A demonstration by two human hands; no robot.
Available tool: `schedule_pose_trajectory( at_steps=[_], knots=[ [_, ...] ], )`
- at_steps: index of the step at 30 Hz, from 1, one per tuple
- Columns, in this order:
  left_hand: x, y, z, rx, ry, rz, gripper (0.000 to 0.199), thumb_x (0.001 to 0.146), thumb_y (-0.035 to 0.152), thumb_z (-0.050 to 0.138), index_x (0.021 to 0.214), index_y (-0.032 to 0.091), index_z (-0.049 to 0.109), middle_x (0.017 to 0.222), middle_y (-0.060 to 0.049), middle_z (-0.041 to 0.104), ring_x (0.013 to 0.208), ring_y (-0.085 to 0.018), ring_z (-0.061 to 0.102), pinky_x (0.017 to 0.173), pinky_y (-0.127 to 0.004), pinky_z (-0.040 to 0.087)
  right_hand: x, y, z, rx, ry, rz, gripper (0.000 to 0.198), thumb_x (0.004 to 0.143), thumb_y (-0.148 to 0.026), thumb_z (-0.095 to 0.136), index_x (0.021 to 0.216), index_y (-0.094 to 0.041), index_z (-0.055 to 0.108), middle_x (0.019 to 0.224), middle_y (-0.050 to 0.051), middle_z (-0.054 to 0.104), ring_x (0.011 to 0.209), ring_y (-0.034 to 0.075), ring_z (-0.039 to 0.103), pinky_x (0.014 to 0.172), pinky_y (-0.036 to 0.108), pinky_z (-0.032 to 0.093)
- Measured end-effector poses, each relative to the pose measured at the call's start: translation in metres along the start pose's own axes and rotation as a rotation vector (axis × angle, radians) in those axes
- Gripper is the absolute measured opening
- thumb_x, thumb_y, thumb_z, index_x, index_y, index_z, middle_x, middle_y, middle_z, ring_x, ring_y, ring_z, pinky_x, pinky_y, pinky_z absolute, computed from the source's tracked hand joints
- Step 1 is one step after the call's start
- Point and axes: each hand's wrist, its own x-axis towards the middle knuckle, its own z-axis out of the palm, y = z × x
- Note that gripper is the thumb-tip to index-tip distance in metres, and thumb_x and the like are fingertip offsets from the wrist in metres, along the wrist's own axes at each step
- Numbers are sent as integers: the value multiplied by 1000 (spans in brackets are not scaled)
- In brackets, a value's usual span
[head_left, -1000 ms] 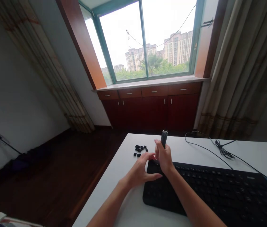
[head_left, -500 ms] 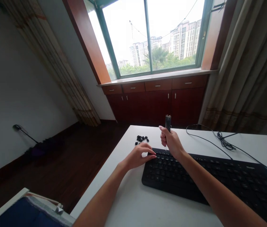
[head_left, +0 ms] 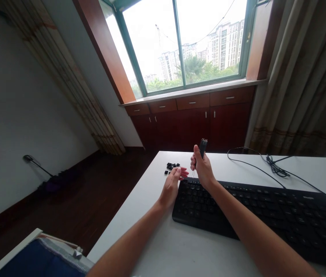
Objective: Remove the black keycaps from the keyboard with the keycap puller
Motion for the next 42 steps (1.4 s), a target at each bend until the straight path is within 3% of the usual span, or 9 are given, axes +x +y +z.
schedule_pose_trajectory(
  at_steps=[3, 7, 10, 13, 18, 25, 31, 38, 42],
  knots=[
    [1, -3, 0, -20, 19, 1, 43, 106, 49, 38, 114, 16, 65, 110, -10, 70, 102, -22, 66, 95, -38, 49, -2, 4, -5, -117, -14, -24, 46, 83, -62, 71, 96, -18, 66, 67, -3, 55, 59, 11, 51, 56, 24, 46],
    [1, -4, 1, -21, 16, 5, 41, 105, 47, 39, 111, 15, 65, 106, -10, 71, 99, -22, 66, 94, -38, 48, -2, 11, -6, -27, -11, -38, 50, 83, -53, 76, 121, -26, 58, 67, -9, 48, 52, 8, 43, 48, 20, 39],
    [1, -2, 2, 0, 3, 3, 39, 105, 46, 40, 110, 16, 64, 105, -9, 71, 99, -22, 66, 95, -37, 47, -2, 15, -5, 78, -1, -1, 38, 85, -55, 73, 101, -26, 54, 61, -11, 39, 46, 7, 32, 42, 19, 29],
    [0, 0, 3, 5, 5, 15, 37, 105, 45, 40, 110, 16, 63, 104, -8, 70, 99, -22, 65, 94, -36, 46, -4, 18, -6, 112, -19, 26, 41, 87, -57, 70, 79, -23, 48, 59, -8, 39, 48, 8, 35, 42, 21, 33],
    [-1, -1, 5, -16, 17, 8, 36, 105, 44, 39, 108, 16, 63, 103, -7, 69, 100, -22, 64, 95, -35, 46, -10, 16, -4, 100, -29, 115, 42, 83, -44, 73, 67, -22, 41, 57, -7, 37, 48, 8, 33, 43, 23, 32],
    [-2, -4, 5, -32, 33, 2, 33, 105, 43, 41, 109, 17, 61, 105, -7, 69, 101, -21, 64, 96, -34, 46, -14, 20, -3, 33, -53, 57, 45, 86, -48, 71, 65, -23, 40, 55, -8, 35, 48, 9, 31, 44, 23, 32],
    [-2, -6, 6, -23, 25, 41, 32, 106, 42, 40, 107, 17, 61, 104, -6, 69, 100, -21, 64, 95, -32, 46, -17, 24, -4, -206, -40, -75, 44, 88, -58, 67, 72, -22, 47, 59, -6, 40, 50, 10, 37, 47, 24, 35],
    [-3, -7, 8, -31, 46, 46, 30, 105, 41, 40, 104, 18, 60, 101, -5, 68, 97, -19, 62, 93, -30, 45, -27, 22, -1, -400, -120, -228, 38, 94, -54, 62, 77, -22, 51, 65, -4, 45, 58, 12, 46, 53, 25, 41],
    [-3, -7, 10, -28, 78, 38, 29, 106, 40, 39, 103, 19, 60, 99, -3, 67, 95, -19, 62, 92, -30, 45, -28, 22, -1, -411, -113, -237, 38, 94, -54, 63, 77, -22, 51, 64, -4, 47, 58, 12, 46, 53, 26, 40]
  ],
)
